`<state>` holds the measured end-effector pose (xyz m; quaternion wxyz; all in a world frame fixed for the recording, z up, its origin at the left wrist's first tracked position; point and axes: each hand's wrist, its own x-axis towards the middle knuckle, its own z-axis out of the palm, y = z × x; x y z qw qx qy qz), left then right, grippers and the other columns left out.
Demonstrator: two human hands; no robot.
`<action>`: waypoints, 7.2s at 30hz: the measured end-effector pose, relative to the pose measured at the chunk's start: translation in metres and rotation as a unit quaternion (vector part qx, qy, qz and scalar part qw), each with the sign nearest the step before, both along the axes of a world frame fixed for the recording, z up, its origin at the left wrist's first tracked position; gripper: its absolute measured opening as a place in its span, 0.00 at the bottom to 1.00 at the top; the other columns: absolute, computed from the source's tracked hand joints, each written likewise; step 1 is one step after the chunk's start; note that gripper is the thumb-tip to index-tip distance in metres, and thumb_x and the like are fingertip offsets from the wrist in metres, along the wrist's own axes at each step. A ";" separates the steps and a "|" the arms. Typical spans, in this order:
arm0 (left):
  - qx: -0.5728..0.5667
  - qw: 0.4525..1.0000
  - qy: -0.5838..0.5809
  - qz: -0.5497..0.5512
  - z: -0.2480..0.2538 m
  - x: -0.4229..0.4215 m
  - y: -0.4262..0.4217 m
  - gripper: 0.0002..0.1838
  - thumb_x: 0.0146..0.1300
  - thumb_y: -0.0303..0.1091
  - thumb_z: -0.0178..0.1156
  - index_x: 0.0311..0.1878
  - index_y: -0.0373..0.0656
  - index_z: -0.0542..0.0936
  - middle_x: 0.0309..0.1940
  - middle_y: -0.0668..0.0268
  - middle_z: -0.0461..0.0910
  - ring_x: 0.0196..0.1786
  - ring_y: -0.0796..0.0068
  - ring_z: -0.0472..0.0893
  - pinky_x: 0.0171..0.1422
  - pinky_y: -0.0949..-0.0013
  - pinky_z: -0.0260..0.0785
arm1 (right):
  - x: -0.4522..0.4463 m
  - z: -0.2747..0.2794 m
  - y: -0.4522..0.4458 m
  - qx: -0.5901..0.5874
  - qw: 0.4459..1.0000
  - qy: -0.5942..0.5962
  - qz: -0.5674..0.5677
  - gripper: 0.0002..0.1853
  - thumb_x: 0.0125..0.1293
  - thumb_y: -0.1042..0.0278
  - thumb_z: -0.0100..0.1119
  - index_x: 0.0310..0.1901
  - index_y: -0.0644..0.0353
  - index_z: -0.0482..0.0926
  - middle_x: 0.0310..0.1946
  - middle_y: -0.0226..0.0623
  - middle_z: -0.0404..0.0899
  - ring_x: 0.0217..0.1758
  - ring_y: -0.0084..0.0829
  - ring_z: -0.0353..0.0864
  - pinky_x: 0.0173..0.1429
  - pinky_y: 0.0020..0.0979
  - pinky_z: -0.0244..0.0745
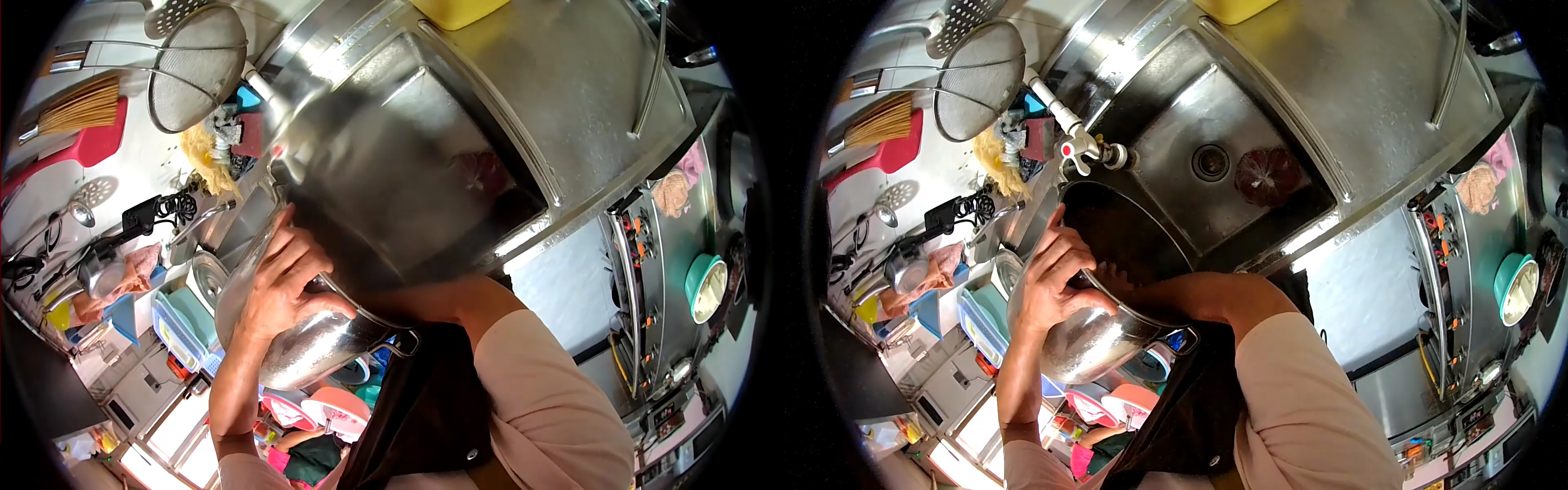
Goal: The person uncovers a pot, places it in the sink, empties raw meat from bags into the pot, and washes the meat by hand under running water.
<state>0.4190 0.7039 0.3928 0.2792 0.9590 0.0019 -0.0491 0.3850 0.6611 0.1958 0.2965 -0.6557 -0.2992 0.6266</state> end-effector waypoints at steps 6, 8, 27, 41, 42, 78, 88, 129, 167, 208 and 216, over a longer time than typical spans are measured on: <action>0.001 1.000 0.003 0.002 0.005 -0.007 -0.001 0.32 0.31 0.57 0.78 0.33 0.40 0.81 0.33 0.64 0.78 0.44 0.56 0.79 0.78 0.35 0.62 | -0.019 0.011 -0.012 -0.010 1.000 0.000 0.008 0.47 0.65 0.40 0.60 0.79 0.55 0.53 0.72 0.54 0.60 0.70 0.61 0.64 0.64 0.64 0.69; -0.002 1.000 0.000 0.002 0.002 -0.012 0.001 0.32 0.32 0.58 0.77 0.33 0.40 0.82 0.33 0.63 0.78 0.44 0.56 0.79 0.79 0.35 0.61 | -0.025 0.012 -0.013 -0.010 1.000 -0.001 0.012 0.48 0.64 0.40 0.60 0.79 0.55 0.53 0.72 0.54 0.60 0.70 0.61 0.64 0.64 0.64 0.69; 0.012 1.000 -0.011 -0.004 0.004 -0.019 0.002 0.34 0.33 0.64 0.74 0.33 0.43 0.82 0.32 0.65 0.78 0.44 0.55 0.79 0.80 0.35 0.60 | -0.039 0.017 -0.029 -0.018 1.000 0.018 0.010 0.49 0.63 0.39 0.62 0.79 0.54 0.52 0.71 0.53 0.59 0.71 0.60 0.63 0.65 0.64 0.69; 0.118 0.860 0.091 0.488 0.055 -0.125 -0.075 0.35 0.63 0.38 0.61 0.73 0.38 0.66 0.72 0.46 0.62 0.76 0.44 0.60 0.81 0.49 0.51 | -0.093 0.023 -0.041 -0.023 1.000 -0.014 -0.004 0.53 0.58 0.45 0.69 0.79 0.53 0.50 0.71 0.54 0.59 0.70 0.61 0.65 0.64 0.62 0.72; 0.196 0.853 0.048 0.481 0.053 -0.138 -0.079 0.33 0.62 0.32 0.64 0.71 0.38 0.69 0.61 0.50 0.70 0.62 0.52 0.71 0.70 0.55 0.63 | -0.099 0.023 -0.042 -0.024 0.999 -0.020 -0.007 0.54 0.57 0.45 0.70 0.79 0.53 0.50 0.71 0.54 0.59 0.69 0.61 0.66 0.64 0.61 0.72; -0.290 0.843 -0.191 0.411 0.125 -0.151 -0.111 0.15 0.48 0.16 0.59 0.23 0.48 0.66 0.19 0.79 0.65 0.21 0.87 0.61 0.25 0.74 0.50 | 0.012 0.239 -0.236 0.348 0.914 -0.205 0.038 0.21 0.72 0.57 0.60 0.59 0.63 0.80 0.47 0.47 0.88 0.50 0.46 0.87 0.57 0.42 0.79; -0.418 0.791 -0.203 0.398 0.098 0.082 -0.179 0.11 0.47 0.15 0.61 0.27 0.44 0.73 0.22 0.76 0.71 0.23 0.83 0.66 0.27 0.73 0.57 | 0.278 0.297 -0.348 0.431 0.832 0.109 -0.330 0.16 0.75 0.68 0.59 0.60 0.65 0.80 0.49 0.37 0.86 0.47 0.24 0.83 0.51 0.26 0.78; -0.599 0.657 -0.126 0.441 -0.063 0.032 -0.211 0.21 0.76 0.45 0.62 0.60 0.43 0.69 0.42 0.59 0.81 0.43 0.73 0.83 0.49 0.66 0.81 | 0.292 0.306 -0.236 0.396 0.849 0.151 -0.315 0.18 0.76 0.64 0.56 0.62 0.61 0.78 0.50 0.38 0.84 0.46 0.28 0.84 0.51 0.33 0.80; -0.411 0.599 -0.314 0.611 -0.150 -0.461 0.085 0.25 0.78 0.45 0.57 0.66 0.34 0.75 0.57 0.59 0.83 0.63 0.72 0.79 0.70 0.67 0.66 | -0.240 -0.138 0.108 -0.130 0.841 0.465 -0.242 0.13 0.78 0.58 0.51 0.42 0.59 0.77 0.33 0.36 0.82 0.39 0.40 0.83 0.50 0.45 0.84; -0.670 0.313 -0.154 0.655 -0.314 -0.412 0.021 0.14 0.70 0.40 0.60 0.55 0.47 0.79 0.48 0.63 0.82 0.48 0.63 0.83 0.47 0.60 0.76 | -0.029 -0.096 0.025 0.165 0.985 -0.045 0.034 0.14 0.70 0.72 0.55 0.54 0.60 0.83 0.49 0.42 0.87 0.53 0.40 0.86 0.65 0.38 0.78; -0.506 0.710 -0.240 0.426 -0.331 -0.413 0.034 0.08 0.72 0.39 0.49 0.43 0.49 0.77 0.39 0.64 0.77 0.42 0.58 0.78 0.43 0.58 0.71 | 0.268 -0.192 -0.078 0.318 0.811 0.242 -0.428 0.13 0.71 0.63 0.53 0.32 0.59 0.82 0.23 0.36 0.81 0.22 0.30 0.80 0.26 0.34 0.76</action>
